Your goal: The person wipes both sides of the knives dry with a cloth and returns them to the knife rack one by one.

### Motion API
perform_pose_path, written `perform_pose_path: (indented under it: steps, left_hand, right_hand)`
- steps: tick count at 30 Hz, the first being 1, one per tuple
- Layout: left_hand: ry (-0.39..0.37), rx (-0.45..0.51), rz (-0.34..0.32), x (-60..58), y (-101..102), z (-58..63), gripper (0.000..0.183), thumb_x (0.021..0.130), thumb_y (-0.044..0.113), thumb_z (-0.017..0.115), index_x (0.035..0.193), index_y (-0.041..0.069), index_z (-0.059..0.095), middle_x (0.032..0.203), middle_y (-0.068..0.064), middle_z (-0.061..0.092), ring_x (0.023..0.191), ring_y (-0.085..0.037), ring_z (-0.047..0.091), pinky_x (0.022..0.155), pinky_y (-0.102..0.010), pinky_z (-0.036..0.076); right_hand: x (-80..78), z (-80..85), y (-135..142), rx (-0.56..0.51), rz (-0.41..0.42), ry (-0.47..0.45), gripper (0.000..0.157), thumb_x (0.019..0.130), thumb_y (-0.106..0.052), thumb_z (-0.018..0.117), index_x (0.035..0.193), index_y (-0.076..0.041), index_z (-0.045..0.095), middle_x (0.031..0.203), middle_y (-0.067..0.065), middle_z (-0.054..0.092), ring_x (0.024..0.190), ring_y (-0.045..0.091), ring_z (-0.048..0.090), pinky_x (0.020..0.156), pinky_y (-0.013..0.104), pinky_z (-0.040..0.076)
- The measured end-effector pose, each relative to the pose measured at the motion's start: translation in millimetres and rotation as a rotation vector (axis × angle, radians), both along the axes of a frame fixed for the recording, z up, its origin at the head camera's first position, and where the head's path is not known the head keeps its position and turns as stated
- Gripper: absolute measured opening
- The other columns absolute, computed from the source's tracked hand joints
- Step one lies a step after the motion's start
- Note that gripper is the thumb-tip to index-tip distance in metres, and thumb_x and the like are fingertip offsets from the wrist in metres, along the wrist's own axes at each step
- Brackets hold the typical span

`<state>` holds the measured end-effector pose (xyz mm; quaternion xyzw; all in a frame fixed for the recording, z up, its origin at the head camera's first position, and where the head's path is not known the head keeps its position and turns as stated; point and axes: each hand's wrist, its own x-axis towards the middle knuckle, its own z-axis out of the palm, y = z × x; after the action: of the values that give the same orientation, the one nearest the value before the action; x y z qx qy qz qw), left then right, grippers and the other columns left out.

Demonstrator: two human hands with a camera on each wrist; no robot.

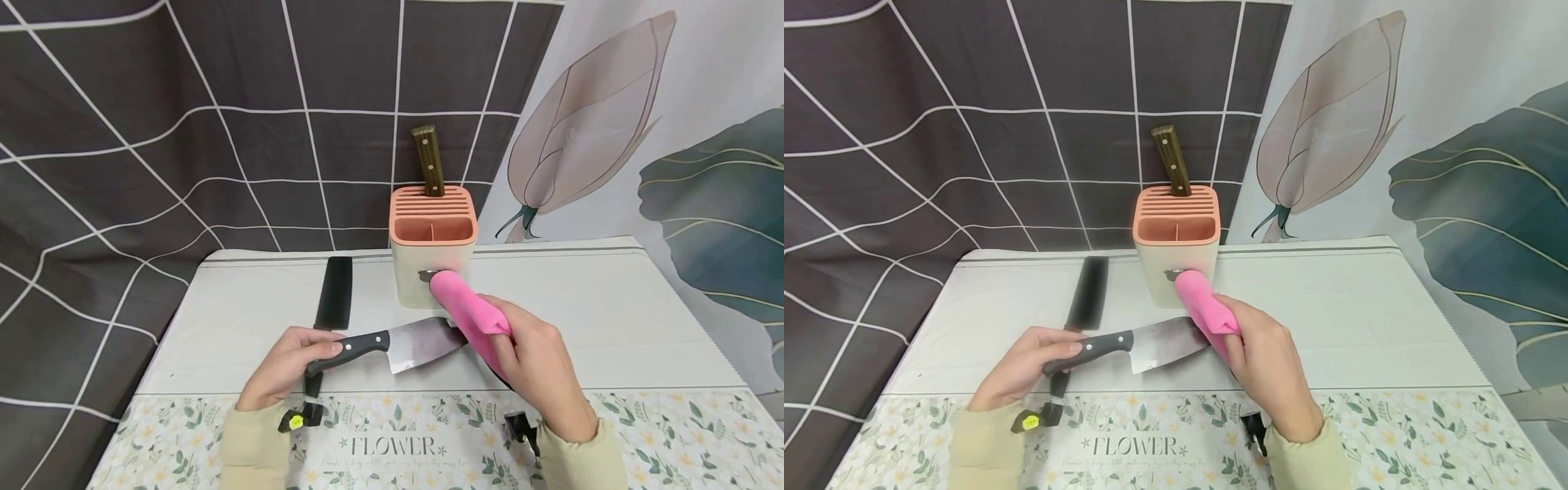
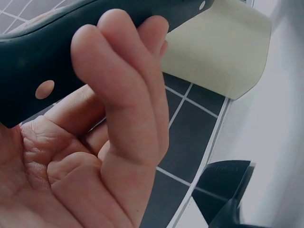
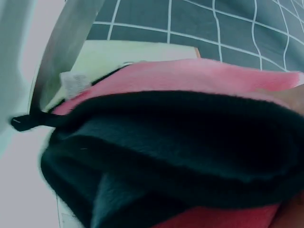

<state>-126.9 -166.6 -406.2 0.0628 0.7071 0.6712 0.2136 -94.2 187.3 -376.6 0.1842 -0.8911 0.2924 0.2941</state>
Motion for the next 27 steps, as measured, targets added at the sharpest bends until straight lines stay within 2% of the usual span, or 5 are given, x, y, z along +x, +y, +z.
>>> perform_pose_path:
  steps: [5,10,15,22,27]
  left_hand:
    - [-0.007,-0.005,0.018,-1.1,6,-1.9,0.038,0.091,0.006,0.067,0.12,-0.017,0.062,0.119,-0.022,0.069,0.096,-0.015,0.067,0.084,-0.024,0.052]
    - [0.002,0.016,0.028,-2.4,11,-4.3,0.038,0.092,0.005,0.066,0.121,-0.019,0.061,0.107,-0.017,0.073,0.087,-0.013,0.069,0.08,-0.023,0.054]
    - [0.02,0.047,0.022,-3.7,13,-6.8,0.037,0.094,0.006,0.064,0.119,-0.021,0.061,0.103,-0.013,0.075,0.083,-0.013,0.07,0.076,-0.023,0.054]
    - [0.03,0.075,0.016,-3.9,15,-6.4,0.036,0.095,0.006,0.063,0.118,-0.022,0.061,0.102,-0.009,0.075,0.083,-0.013,0.068,0.075,-0.026,0.056]
    - [0.031,0.089,0.01,-3.6,17,-5.1,0.037,0.095,0.006,0.063,0.118,-0.023,0.06,0.104,-0.011,0.074,0.084,-0.014,0.069,0.076,-0.026,0.056]
  right_hand:
    - [0.9,0.9,-10,-0.064,0.142,0.11,0.032,0.103,-0.021,0.05,0.126,-0.009,0.069,0.119,0.004,0.072,0.105,0.024,0.069,0.101,0.015,0.043]
    - [1.8,0.2,-21,-0.067,0.253,0.161,0.038,0.107,-0.026,0.044,0.127,-0.006,0.068,0.124,0.004,0.07,0.108,0.024,0.069,0.104,0.02,0.043]
    - [4.8,-2.8,-28,-0.018,0.337,0.07,0.041,0.109,-0.032,0.043,0.129,-0.006,0.067,0.128,0.005,0.068,0.116,0.025,0.066,0.108,0.026,0.042]
    - [6.3,-6.4,-35,0.036,0.45,-0.133,0.039,0.096,-0.004,0.058,0.134,-0.009,0.064,0.134,-0.001,0.065,0.128,0.02,0.058,0.111,0.029,0.039]
    - [6.5,-10.5,-40,0.051,0.498,-0.206,0.04,0.097,-0.005,0.06,0.137,-0.012,0.062,0.137,-0.004,0.062,0.129,0.017,0.056,0.108,0.036,0.044]
